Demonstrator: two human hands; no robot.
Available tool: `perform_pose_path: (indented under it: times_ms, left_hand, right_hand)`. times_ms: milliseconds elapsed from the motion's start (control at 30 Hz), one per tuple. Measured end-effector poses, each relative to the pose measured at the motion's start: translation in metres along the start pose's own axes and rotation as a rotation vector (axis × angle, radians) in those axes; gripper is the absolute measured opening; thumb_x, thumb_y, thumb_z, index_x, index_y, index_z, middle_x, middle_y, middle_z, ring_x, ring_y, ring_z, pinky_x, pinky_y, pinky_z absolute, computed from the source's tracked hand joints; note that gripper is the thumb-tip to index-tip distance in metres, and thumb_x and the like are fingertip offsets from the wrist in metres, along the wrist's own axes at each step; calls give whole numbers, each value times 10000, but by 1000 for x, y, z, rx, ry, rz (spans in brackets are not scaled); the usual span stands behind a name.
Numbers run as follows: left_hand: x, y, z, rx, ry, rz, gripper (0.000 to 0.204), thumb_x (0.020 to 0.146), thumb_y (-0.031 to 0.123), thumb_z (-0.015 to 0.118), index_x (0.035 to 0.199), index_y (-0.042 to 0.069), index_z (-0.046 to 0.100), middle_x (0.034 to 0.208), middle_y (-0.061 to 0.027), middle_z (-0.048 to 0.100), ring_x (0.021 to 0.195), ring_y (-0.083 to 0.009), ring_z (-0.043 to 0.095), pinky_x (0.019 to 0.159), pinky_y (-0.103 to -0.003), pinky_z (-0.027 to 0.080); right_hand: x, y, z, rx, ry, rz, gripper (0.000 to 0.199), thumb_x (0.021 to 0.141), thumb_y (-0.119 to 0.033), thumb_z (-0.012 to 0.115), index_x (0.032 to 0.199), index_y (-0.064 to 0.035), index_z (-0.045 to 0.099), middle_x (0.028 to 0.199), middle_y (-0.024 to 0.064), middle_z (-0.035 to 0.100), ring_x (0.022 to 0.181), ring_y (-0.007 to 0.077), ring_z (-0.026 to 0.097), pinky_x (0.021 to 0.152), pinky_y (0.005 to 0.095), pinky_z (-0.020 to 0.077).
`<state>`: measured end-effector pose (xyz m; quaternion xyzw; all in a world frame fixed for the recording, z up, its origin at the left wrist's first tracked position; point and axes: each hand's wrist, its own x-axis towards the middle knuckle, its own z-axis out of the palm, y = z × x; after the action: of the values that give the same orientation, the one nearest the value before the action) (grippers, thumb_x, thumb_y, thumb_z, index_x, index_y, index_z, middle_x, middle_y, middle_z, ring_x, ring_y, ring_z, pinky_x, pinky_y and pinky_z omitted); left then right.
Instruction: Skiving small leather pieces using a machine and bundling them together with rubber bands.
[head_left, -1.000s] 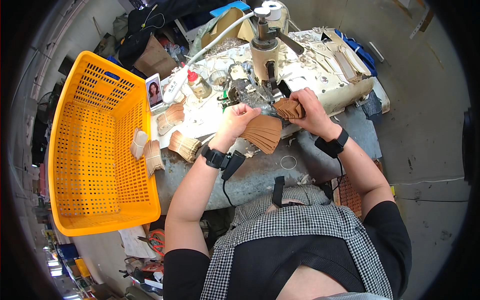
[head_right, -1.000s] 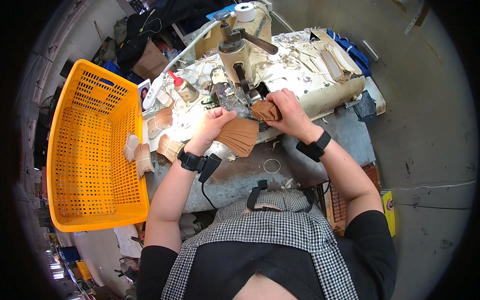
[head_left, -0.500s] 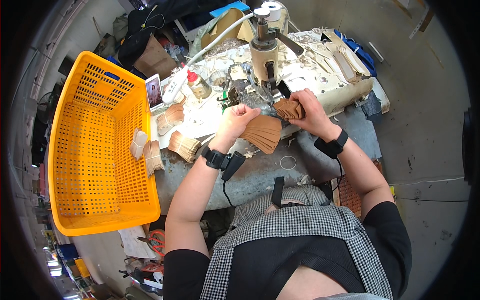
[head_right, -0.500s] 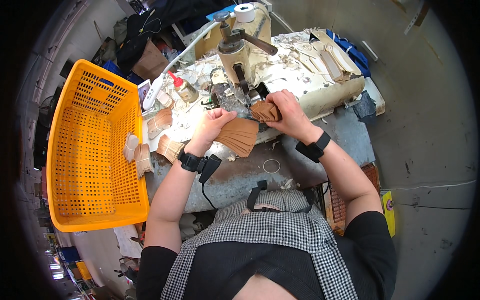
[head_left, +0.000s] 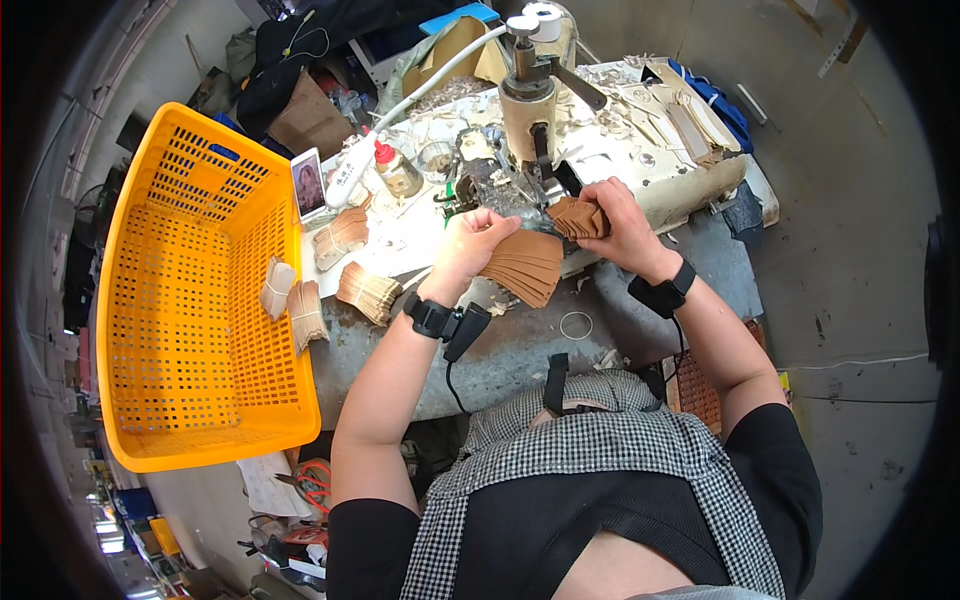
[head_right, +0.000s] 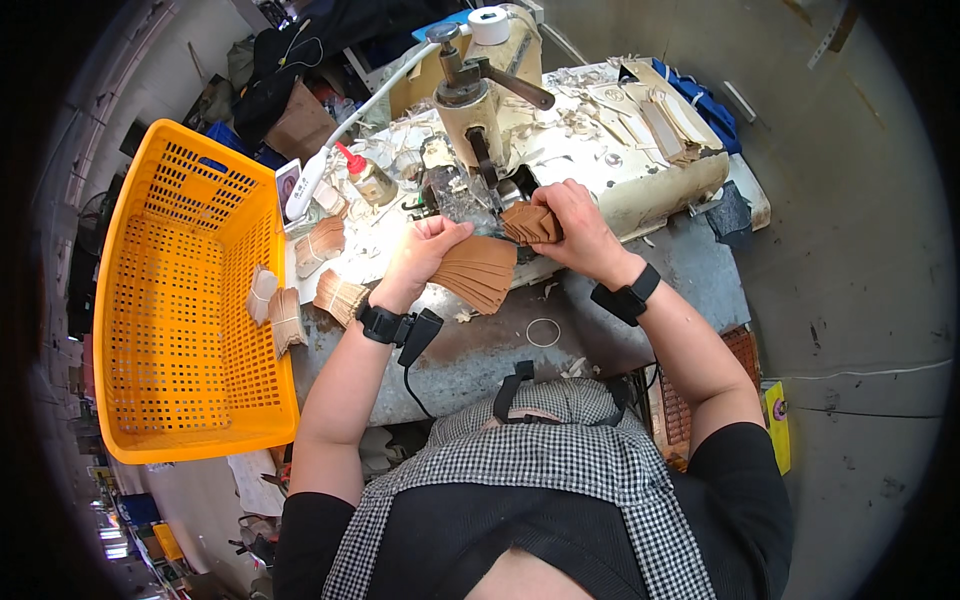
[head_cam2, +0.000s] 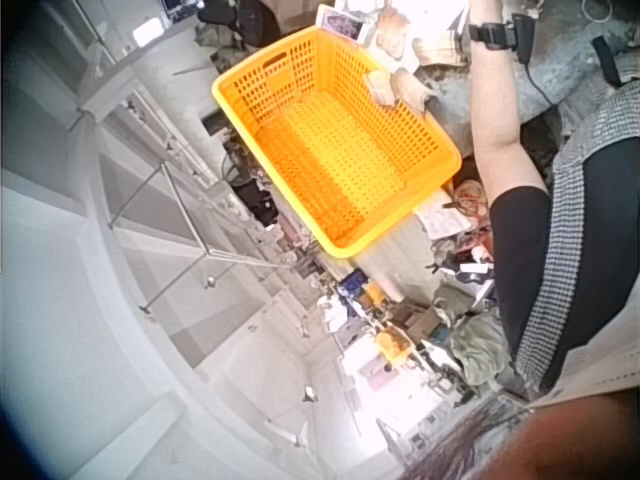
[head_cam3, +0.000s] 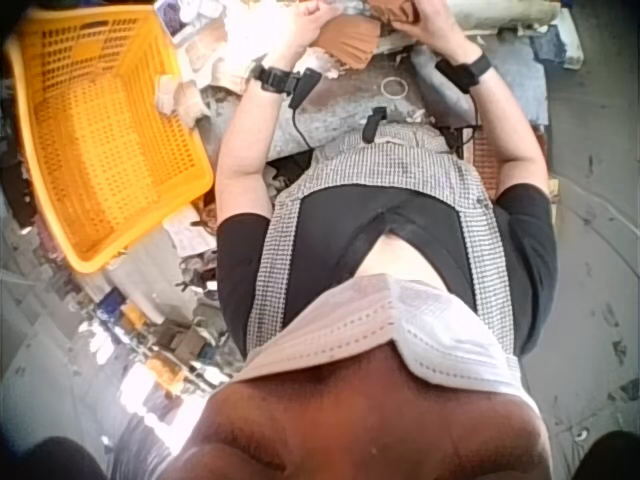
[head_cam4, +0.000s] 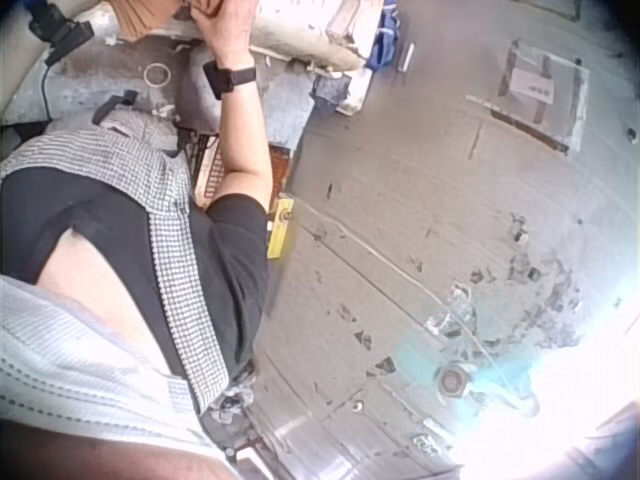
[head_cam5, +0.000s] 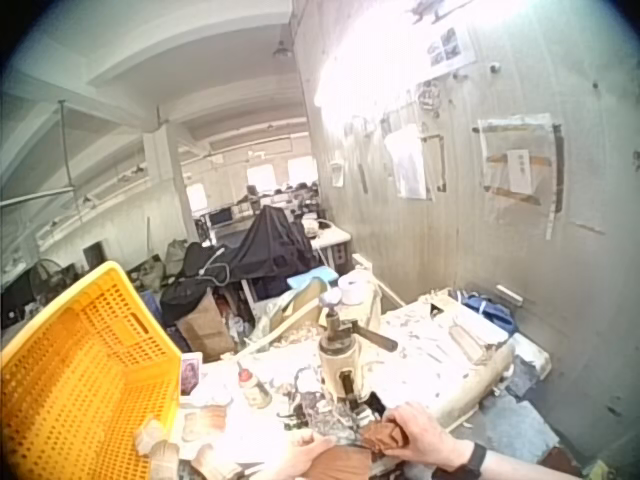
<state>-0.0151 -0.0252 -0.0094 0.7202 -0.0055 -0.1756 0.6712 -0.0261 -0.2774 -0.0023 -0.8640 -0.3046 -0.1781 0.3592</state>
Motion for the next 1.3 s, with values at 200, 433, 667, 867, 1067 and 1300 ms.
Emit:
perform_pose_path:
  times_ms: [200, 433, 667, 867, 1067, 1300]
  left_hand:
    - [-1, 1, 4, -37, 38, 33, 268, 853, 203, 698, 651, 68, 586, 631, 34, 585, 554, -27, 477, 513, -212, 390]
    - [0, -2, 3, -27, 43, 38, 277, 852, 205, 700, 642, 68, 582, 630, 37, 579, 560, -28, 472, 520, -212, 389]
    - [0, -3, 4, -48, 48, 40, 266, 857, 209, 699, 662, 69, 585, 645, 37, 588, 570, -26, 479, 529, -212, 400]
    - [0, -3, 4, -58, 39, 43, 260, 860, 202, 696, 664, 71, 586, 647, 36, 591, 574, -25, 483, 533, -208, 403]
    - [-1, -2, 5, -42, 52, 40, 267, 856, 203, 700, 655, 71, 584, 641, 37, 588, 571, -26, 482, 530, -210, 401]
    - [-1, -2, 4, -47, 48, 42, 256, 859, 204, 697, 669, 68, 592, 646, 34, 592, 573, -25, 486, 531, -209, 405]
  right_hand:
    - [0, -1, 0, -1, 8, -3, 587, 532, -9, 802, 1035, -71, 506, 955, 100, 525, 902, 314, 485, 807, 380, 415]
    - [0, -1, 1, -2, 24, -13, 580, 529, -10, 802, 1026, -70, 508, 948, 100, 527, 893, 314, 486, 800, 382, 414]
    - [-1, -2, 1, -5, 27, -20, 582, 528, -15, 804, 1025, -72, 508, 948, 97, 528, 893, 312, 486, 801, 382, 411]
    - [-1, -3, 1, -14, 35, -18, 578, 523, 14, 788, 1026, -56, 511, 941, 104, 525, 882, 305, 491, 774, 369, 427]
    - [-2, -2, 2, -3, 32, -11, 580, 531, -20, 806, 1024, -73, 505, 940, 99, 527, 886, 310, 487, 791, 382, 414]
    - [-2, -3, 1, -1, 27, -9, 581, 528, -17, 805, 1022, -74, 504, 935, 98, 524, 883, 310, 486, 794, 380, 410]
